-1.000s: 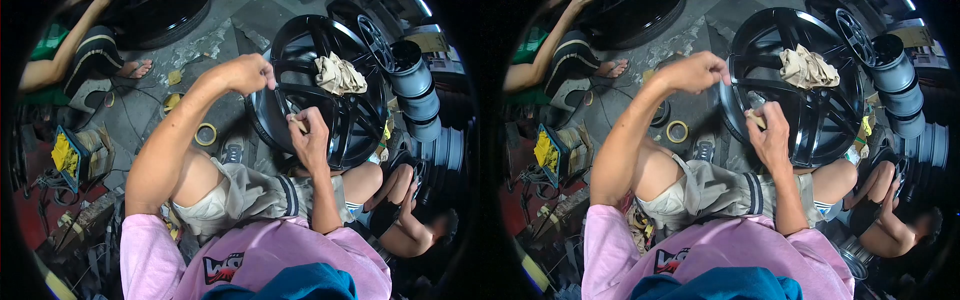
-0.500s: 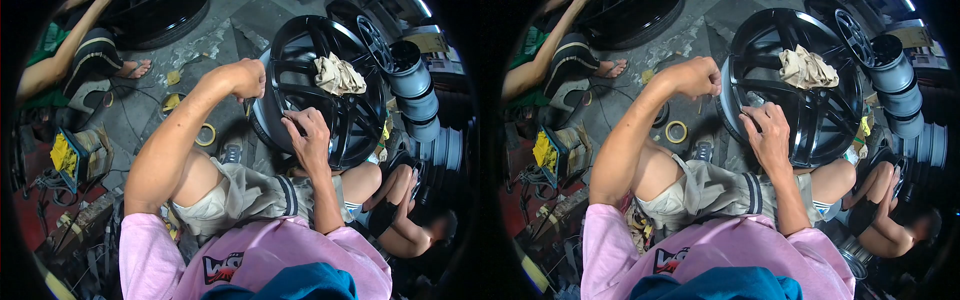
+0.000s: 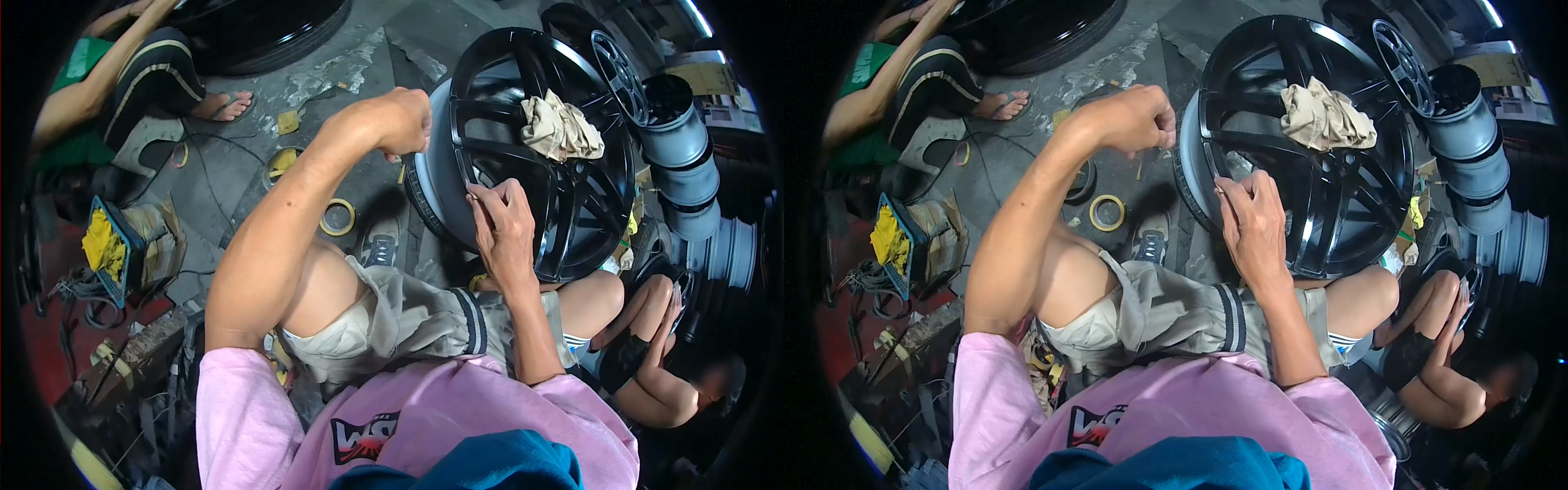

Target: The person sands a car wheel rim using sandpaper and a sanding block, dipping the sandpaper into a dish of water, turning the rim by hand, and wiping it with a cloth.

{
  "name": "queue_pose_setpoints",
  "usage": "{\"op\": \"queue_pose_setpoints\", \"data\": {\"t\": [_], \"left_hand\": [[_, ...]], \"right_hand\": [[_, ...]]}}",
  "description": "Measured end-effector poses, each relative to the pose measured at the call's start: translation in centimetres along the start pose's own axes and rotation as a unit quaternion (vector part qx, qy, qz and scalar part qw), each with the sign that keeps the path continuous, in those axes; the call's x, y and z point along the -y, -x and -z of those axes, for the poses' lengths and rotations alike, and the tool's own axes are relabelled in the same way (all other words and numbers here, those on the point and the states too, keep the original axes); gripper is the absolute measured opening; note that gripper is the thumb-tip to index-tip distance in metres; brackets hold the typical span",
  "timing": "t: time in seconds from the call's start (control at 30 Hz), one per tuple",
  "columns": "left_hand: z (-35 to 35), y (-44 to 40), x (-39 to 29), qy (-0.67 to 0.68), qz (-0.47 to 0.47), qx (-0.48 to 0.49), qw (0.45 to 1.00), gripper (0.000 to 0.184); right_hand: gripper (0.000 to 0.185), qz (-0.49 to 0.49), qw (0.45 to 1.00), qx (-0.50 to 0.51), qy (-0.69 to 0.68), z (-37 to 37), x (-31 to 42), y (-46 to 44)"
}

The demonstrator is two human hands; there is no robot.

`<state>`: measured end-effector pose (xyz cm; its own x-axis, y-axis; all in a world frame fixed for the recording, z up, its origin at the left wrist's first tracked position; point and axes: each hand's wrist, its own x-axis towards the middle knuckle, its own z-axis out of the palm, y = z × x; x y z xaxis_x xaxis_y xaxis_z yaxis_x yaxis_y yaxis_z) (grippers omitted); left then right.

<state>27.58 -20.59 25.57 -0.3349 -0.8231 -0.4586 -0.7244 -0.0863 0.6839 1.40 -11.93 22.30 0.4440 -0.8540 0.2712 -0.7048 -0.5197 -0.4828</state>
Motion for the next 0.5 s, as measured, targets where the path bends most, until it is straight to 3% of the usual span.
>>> {"op": "queue_pose_setpoints", "data": {"t": [0.5], "left_hand": [[-0.2,-0.8,-0.1,-0.023,0.005,-0.015,1.0,0.019]], "right_hand": [[0.015,0.001,1.0,0.004,-0.021,-0.2,0.2,-1.9]]}}
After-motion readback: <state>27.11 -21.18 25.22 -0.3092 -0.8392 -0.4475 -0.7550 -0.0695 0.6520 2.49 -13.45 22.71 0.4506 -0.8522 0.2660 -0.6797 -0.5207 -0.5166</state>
